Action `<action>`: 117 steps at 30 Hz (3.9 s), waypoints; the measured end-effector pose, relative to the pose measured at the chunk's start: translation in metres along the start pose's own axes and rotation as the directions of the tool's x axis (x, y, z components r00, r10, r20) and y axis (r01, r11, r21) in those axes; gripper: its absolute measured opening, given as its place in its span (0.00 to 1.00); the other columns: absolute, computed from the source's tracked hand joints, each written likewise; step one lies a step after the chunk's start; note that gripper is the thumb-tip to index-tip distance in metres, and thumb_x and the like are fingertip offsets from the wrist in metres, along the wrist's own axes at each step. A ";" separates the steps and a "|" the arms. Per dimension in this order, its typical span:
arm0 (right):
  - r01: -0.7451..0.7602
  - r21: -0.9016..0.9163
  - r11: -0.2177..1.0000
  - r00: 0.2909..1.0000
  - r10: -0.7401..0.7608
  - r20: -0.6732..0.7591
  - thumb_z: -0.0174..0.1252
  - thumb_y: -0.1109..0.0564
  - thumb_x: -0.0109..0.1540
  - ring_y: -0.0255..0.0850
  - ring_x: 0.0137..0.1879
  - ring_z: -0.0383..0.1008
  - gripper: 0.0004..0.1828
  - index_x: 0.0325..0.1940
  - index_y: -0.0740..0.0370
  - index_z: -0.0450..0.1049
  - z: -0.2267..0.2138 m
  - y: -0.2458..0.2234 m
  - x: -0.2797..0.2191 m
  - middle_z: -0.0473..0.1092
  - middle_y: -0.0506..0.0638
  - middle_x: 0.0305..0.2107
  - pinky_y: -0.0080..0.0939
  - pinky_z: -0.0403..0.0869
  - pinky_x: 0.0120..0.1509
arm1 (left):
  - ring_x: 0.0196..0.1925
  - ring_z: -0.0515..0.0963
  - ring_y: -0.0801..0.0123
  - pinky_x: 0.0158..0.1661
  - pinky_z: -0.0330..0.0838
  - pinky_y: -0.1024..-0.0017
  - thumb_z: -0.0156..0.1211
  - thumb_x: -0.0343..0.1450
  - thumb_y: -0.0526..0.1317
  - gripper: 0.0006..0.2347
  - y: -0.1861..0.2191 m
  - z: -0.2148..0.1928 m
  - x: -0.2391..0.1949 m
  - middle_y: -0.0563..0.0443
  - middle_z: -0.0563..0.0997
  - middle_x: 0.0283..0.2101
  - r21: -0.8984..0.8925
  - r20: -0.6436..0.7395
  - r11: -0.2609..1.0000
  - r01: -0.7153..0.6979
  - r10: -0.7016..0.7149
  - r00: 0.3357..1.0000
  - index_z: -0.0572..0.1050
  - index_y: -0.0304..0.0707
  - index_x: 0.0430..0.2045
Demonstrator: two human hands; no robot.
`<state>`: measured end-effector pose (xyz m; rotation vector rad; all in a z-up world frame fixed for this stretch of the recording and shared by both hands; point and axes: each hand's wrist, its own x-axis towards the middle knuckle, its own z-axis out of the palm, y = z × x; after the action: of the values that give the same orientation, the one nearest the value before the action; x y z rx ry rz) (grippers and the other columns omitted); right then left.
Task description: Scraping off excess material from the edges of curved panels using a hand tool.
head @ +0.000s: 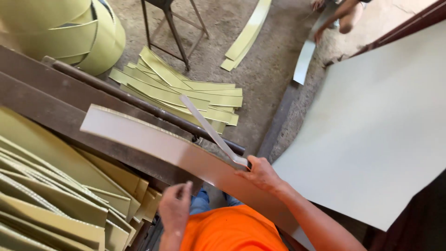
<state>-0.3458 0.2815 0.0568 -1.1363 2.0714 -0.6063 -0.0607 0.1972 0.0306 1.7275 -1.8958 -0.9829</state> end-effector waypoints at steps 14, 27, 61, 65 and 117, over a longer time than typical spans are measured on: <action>0.551 -0.065 0.832 0.830 -0.554 -0.059 0.69 0.49 0.59 0.52 0.26 0.60 0.21 0.30 0.67 0.67 0.031 -0.143 0.104 0.66 0.66 0.21 0.51 0.67 0.31 | 0.35 0.79 0.75 0.37 0.75 0.74 0.69 0.69 0.43 0.14 0.026 0.037 0.004 0.52 0.83 0.35 -0.718 0.534 0.604 0.347 0.158 0.830 0.79 0.30 0.41; 0.433 -0.266 0.861 0.894 -0.448 0.003 0.68 0.48 0.58 0.50 0.24 0.70 0.19 0.34 0.67 0.74 0.038 -0.155 0.109 0.71 0.62 0.22 0.52 0.69 0.31 | 0.35 0.84 0.69 0.41 0.84 0.68 0.61 0.72 0.33 0.05 -0.094 -0.077 0.182 0.50 0.85 0.35 -0.892 0.282 0.345 0.292 -0.080 0.956 0.79 0.33 0.38; 0.039 0.283 0.958 0.949 -0.124 0.289 0.52 0.48 0.68 0.31 0.14 0.60 0.14 0.34 0.60 0.67 0.027 -0.088 0.024 0.63 0.45 0.12 0.35 0.59 0.17 | 0.39 0.82 0.38 0.42 0.74 0.51 0.57 0.71 0.62 0.27 -0.041 0.039 0.110 0.31 0.82 0.32 -0.542 -0.457 0.809 0.229 -0.512 0.727 0.72 0.29 0.29; 0.174 0.238 0.956 0.957 -0.221 0.188 0.51 0.46 0.71 0.32 0.16 0.61 0.19 0.34 0.62 0.64 0.045 -0.076 0.042 0.63 0.46 0.13 0.37 0.60 0.19 | 0.40 0.80 0.35 0.40 0.73 0.50 0.58 0.70 0.63 0.27 -0.043 0.043 0.116 0.29 0.81 0.33 -0.487 -0.521 0.837 0.250 -0.508 0.686 0.73 0.31 0.31; 0.454 -0.487 0.746 0.882 -0.453 0.128 0.59 0.44 0.67 0.63 0.25 0.70 0.22 0.30 0.62 0.65 0.096 -0.010 0.045 0.69 0.62 0.16 0.58 0.64 0.27 | 0.43 0.79 0.32 0.43 0.72 0.43 0.52 0.71 0.66 0.27 -0.041 0.021 0.146 0.31 0.82 0.36 -0.478 -0.455 0.781 0.401 -0.611 0.647 0.71 0.35 0.34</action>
<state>-0.2854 0.2309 -0.0154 -1.9869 2.0078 -0.2679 -0.0711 0.0600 -0.0375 2.0776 -0.7833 -0.7437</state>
